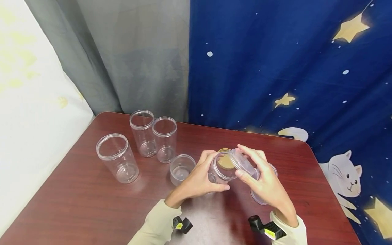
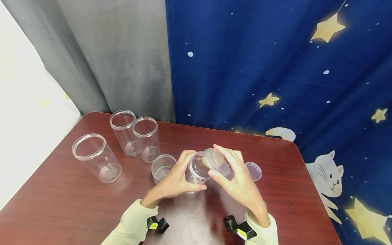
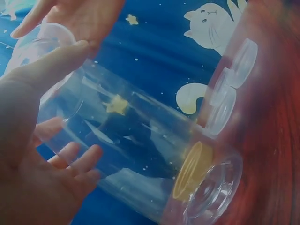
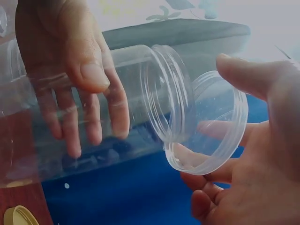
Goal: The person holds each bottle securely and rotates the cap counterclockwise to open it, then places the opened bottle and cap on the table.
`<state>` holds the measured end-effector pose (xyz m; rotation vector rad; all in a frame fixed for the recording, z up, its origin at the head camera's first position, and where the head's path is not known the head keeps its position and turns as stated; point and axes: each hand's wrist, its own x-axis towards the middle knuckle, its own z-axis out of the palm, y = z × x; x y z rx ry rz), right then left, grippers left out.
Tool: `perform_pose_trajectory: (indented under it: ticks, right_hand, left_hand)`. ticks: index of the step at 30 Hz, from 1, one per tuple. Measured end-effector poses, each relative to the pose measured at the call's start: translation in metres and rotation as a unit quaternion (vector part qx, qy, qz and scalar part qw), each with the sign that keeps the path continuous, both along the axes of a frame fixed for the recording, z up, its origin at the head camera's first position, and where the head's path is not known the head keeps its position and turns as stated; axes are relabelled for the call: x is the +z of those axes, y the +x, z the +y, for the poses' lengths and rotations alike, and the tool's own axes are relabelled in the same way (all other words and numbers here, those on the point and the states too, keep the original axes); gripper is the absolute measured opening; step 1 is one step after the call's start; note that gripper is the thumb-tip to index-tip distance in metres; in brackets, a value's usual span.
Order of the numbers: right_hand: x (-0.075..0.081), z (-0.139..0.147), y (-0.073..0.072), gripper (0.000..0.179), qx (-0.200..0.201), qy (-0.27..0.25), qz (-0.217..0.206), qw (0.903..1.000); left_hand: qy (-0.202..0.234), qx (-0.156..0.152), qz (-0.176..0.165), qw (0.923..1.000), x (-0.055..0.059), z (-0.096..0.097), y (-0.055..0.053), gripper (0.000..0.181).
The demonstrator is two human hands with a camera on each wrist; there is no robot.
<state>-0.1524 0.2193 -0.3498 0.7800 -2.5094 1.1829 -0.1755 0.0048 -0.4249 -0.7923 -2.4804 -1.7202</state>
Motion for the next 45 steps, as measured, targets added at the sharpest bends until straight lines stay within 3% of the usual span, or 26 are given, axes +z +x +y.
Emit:
perform_pose_trajectory:
  ticks: [6, 13, 19, 24, 31, 41, 45]
  right_hand:
    - [-0.002, 0.003, 0.000, 0.084, -0.013, -0.007, 0.003, 0.9999]
    - [-0.009, 0.011, 0.001, 0.085, -0.040, 0.029, -0.012, 0.9987]
    - [-0.028, 0.018, 0.002, 0.079, -0.079, 0.052, -0.023, 0.9952]
    - [-0.049, 0.025, 0.006, 0.078, -0.107, 0.058, -0.037, 0.9919]
    - [-0.078, 0.031, 0.013, 0.083, -0.113, 0.071, -0.042, 0.9901]
    - [-0.108, 0.029, 0.020, 0.078, -0.120, 0.054, -0.136, 0.9820]
    - [-0.114, 0.028, 0.019, 0.077, -0.126, 0.047, -0.144, 0.9804]
  left_hand:
    - [-0.002, 0.037, -0.015, 0.9992, 0.005, -0.006, -0.002, 0.094]
    - [-0.002, 0.050, 0.021, 0.9985, 0.017, -0.014, -0.013, 0.093]
    - [-0.018, 0.084, 0.066, 0.9941, 0.026, -0.019, -0.028, 0.094]
    - [-0.028, 0.124, 0.079, 0.9887, 0.033, -0.023, -0.036, 0.093]
    - [-0.057, 0.187, 0.063, 0.9787, 0.037, -0.032, -0.044, 0.098]
    - [-0.059, 0.220, 0.034, 0.9731, 0.034, -0.040, -0.052, 0.096]
    - [-0.065, 0.220, 0.031, 0.9727, 0.033, -0.042, -0.053, 0.095]
